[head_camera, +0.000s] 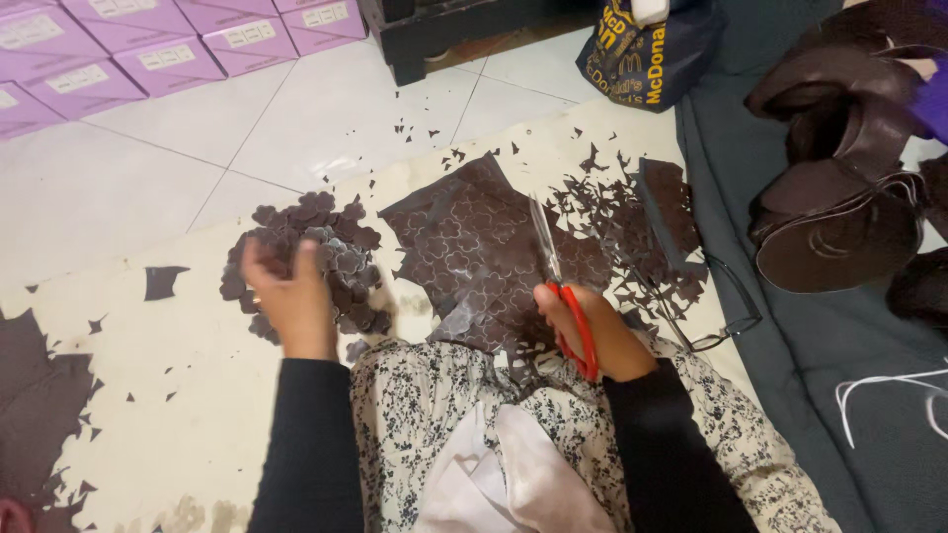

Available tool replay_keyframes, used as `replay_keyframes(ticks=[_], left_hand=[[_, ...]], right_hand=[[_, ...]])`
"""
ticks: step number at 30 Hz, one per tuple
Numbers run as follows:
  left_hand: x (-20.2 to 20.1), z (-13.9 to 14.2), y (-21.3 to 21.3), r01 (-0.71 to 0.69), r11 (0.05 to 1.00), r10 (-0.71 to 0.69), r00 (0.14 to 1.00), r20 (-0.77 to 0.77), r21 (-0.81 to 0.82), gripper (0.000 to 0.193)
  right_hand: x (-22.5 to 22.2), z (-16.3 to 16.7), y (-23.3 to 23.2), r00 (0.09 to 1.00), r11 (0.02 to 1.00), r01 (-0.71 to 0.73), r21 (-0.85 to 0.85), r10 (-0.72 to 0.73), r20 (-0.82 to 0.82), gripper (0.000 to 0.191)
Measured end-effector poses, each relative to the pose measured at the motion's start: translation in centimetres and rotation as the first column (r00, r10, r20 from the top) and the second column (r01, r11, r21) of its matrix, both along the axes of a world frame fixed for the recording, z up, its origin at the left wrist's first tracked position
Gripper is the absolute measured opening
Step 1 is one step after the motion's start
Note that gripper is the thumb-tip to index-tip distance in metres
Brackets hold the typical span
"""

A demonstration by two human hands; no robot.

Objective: The person uses red-handled scissors to cut flower-shaped pieces from a sheet of brown patterned leather. The cut shapes are placed in a growing pile on the floor to the left, while the remaining leather sheet is held in the left hand.

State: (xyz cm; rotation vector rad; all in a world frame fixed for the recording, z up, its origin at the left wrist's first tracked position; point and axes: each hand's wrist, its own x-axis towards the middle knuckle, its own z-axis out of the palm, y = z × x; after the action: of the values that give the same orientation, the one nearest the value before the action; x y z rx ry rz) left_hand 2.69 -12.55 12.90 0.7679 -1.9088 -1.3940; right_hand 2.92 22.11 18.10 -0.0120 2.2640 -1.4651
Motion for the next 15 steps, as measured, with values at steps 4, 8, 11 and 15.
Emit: replay_keyframes(ticks=[4,8,11,15], left_hand=[[-1.4,-3.7,6.4,0.366,0.926,-0.336,0.913,0.233,-0.096,0.061],[0.2,-8.0,15.0,0.814,0.529,-0.488,0.524,0.698,-0.241,0.051],[0.5,-10.0,18.6,0.809,0.313,-0.435,0.588,0.682,-0.498,0.075],[-1.5,-10.8,17.2,0.791,0.483,-0.354,0.570,0.742,-0.376,0.061]], right_hand=[[-0.7,-3.4,1.5,0.995,0.993,0.096,-0.070,-0.095,0.020,0.052],[-1.8,-7.3,1.6,0.993,0.987,0.109,-0.117,-0.114,-0.035,0.052],[-2.8,-9.4,1.6,0.994,0.992,0.109,-0.058,-0.109,0.008,0.052],[-3.9,-10.9,1.1,0.991,0.995,0.077,0.067,-0.084,0.107,0.054]])
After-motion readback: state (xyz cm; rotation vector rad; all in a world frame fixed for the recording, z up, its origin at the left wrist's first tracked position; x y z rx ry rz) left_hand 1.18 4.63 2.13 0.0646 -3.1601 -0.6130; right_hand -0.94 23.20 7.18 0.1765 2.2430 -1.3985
